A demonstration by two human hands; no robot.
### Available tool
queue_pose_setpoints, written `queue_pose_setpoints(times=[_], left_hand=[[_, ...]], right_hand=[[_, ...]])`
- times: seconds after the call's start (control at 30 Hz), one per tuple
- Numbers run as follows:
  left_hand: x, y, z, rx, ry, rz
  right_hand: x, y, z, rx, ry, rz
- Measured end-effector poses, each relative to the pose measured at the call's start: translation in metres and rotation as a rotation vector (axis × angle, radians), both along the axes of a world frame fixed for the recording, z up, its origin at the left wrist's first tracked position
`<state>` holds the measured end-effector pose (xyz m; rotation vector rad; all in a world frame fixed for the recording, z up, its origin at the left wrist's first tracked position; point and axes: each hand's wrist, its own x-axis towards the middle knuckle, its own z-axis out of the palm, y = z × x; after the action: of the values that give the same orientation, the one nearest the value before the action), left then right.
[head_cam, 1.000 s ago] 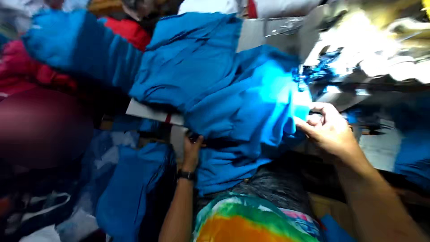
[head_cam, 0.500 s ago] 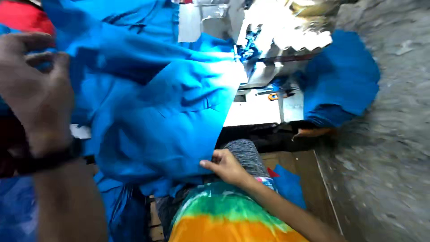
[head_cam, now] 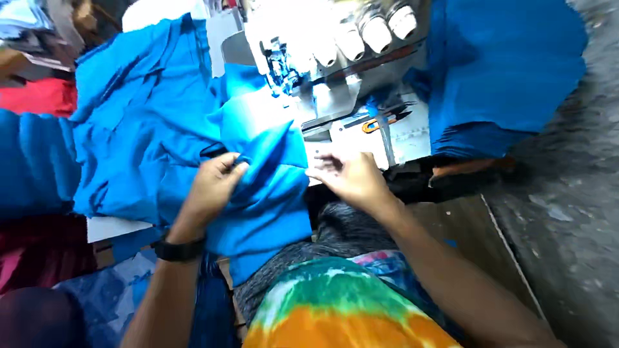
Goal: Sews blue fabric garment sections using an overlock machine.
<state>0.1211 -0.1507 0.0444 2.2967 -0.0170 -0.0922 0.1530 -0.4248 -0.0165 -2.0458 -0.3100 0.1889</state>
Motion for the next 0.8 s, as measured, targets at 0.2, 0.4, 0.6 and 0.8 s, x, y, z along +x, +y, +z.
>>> queue_pose_setpoints(times=[0.2,0.4,0.6,0.8], left_hand=[[-0.005,-0.037,0.069,0.28,-0.41,-0.075],[-0.034,-0.065,0.025,0.282,-0.436,-0.177],[-0.033,-0.087,-0.004,0.307,-0.363,-0.063],[0.007,-0.088,0.018,0.526,-0.325,-0.088]], right_hand=[[0.034,0.027,0.006,0.542,0.251,0.133],[0.016,0.014,0.022,0.46,0.196,0.092],[0.011,0.019,0.01,0.397,0.2,-0.028],[0.023,0.022,0.011,0.431,0.207,-0.021]])
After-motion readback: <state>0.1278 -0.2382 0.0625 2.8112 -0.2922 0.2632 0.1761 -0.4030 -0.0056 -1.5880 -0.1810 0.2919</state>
